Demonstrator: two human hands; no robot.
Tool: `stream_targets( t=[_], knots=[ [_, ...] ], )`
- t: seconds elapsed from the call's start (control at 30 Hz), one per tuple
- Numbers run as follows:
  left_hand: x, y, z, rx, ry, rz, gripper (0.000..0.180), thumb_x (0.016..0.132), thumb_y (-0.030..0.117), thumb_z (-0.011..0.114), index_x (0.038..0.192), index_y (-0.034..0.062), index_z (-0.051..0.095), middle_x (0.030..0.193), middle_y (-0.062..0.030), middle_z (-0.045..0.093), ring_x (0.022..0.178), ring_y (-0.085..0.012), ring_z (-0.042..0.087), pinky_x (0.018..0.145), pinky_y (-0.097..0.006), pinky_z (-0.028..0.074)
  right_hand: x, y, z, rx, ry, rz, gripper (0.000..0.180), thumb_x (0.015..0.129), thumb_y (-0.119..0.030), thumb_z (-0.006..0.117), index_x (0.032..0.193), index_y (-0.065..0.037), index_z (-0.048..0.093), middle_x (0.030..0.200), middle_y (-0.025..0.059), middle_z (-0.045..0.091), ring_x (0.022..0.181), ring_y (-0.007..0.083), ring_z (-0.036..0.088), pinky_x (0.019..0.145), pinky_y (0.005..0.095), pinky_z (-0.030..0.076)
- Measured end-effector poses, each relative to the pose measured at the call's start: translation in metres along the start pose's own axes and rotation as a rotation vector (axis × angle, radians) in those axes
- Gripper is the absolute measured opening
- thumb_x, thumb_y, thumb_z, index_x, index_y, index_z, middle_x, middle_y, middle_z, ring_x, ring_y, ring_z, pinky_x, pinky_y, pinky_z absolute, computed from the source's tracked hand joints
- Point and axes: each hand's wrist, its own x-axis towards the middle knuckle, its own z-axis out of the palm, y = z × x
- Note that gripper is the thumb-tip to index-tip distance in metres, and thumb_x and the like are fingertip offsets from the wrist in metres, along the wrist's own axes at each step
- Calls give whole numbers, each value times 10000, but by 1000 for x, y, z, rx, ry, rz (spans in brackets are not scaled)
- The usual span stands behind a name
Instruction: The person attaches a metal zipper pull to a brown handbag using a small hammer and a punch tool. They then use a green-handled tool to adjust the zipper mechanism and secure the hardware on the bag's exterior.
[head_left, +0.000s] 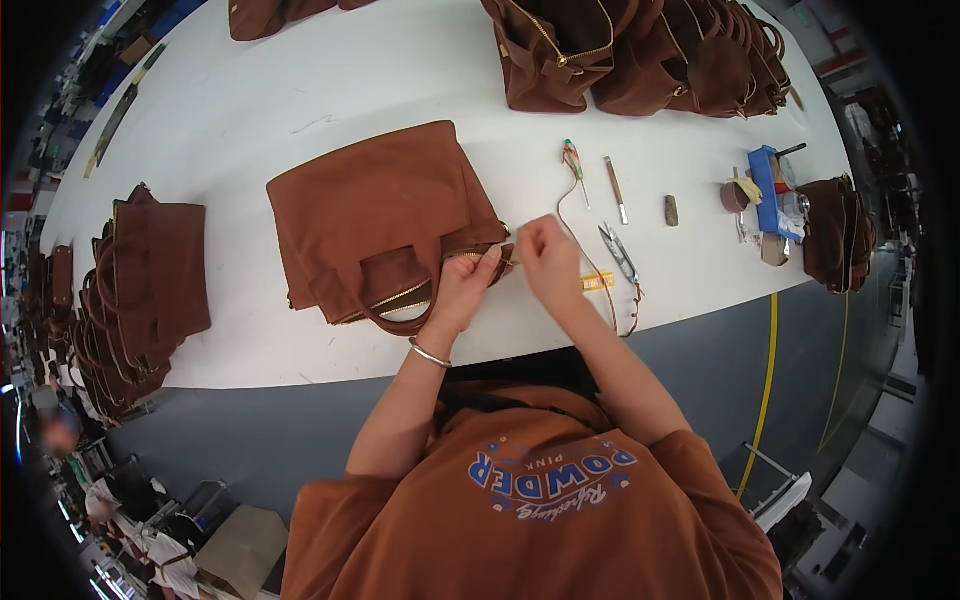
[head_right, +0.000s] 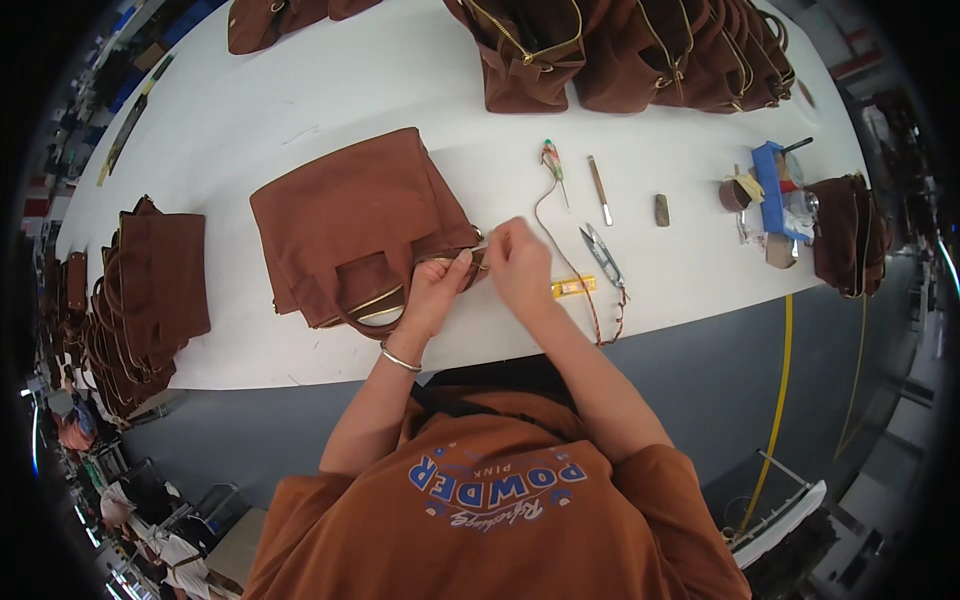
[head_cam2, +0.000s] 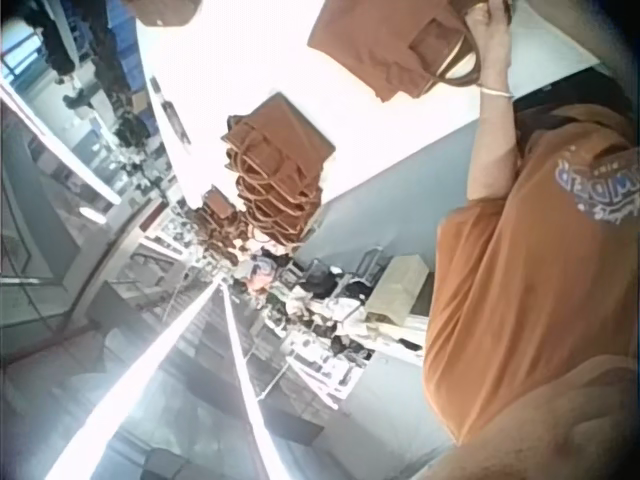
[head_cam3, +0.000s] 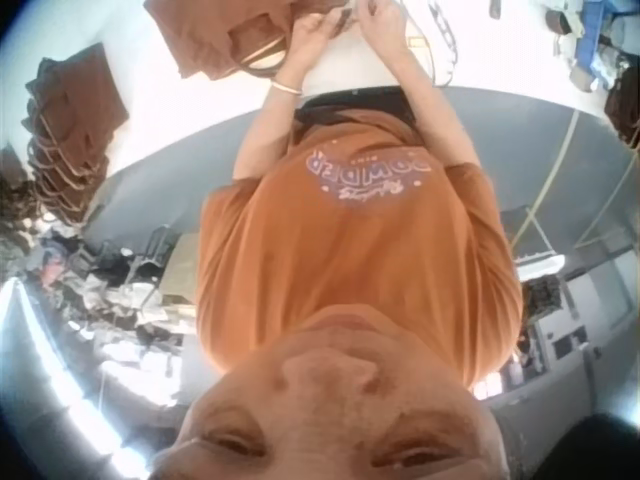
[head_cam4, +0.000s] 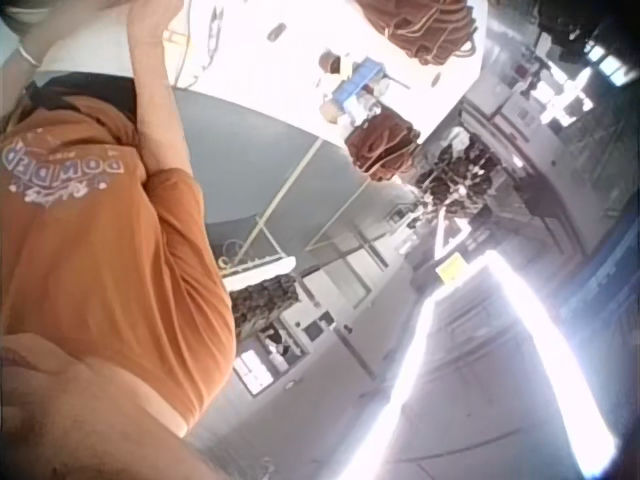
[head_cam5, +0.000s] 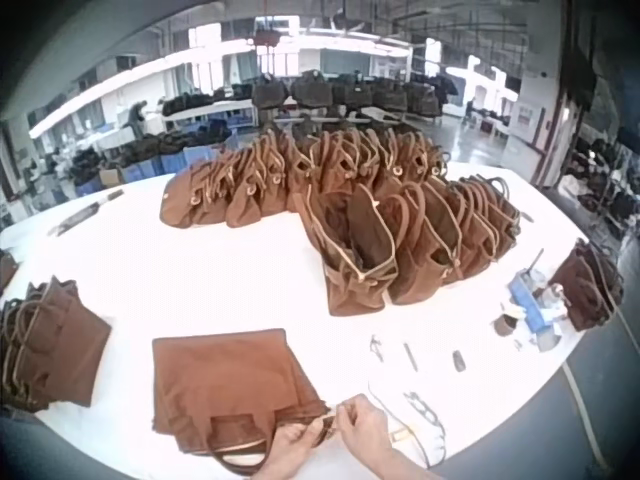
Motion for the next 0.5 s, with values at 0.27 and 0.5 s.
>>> stream_targets(
  t=[0.27,0.5],
  knots=[
    [8,-13,-4,-85,-22,19,305,1004,252,549,899,16,711,765,61,619,650,-3,445,574,-195,361,-4,-5,-9,34,-133,16,155,875,-155,662,864,-18,589,622,135,593,535,279,588,518,378,457],
    [2,7,12,-139,51,-37,311,1011,245,537,892,14,708,765,55,626,648,-9,435,611,-186,377,36,6,-3,-184,9,-81,150,860,-136,660,844,-29,557,687,145,618,600,312,620,553,409,482]
  ],
)
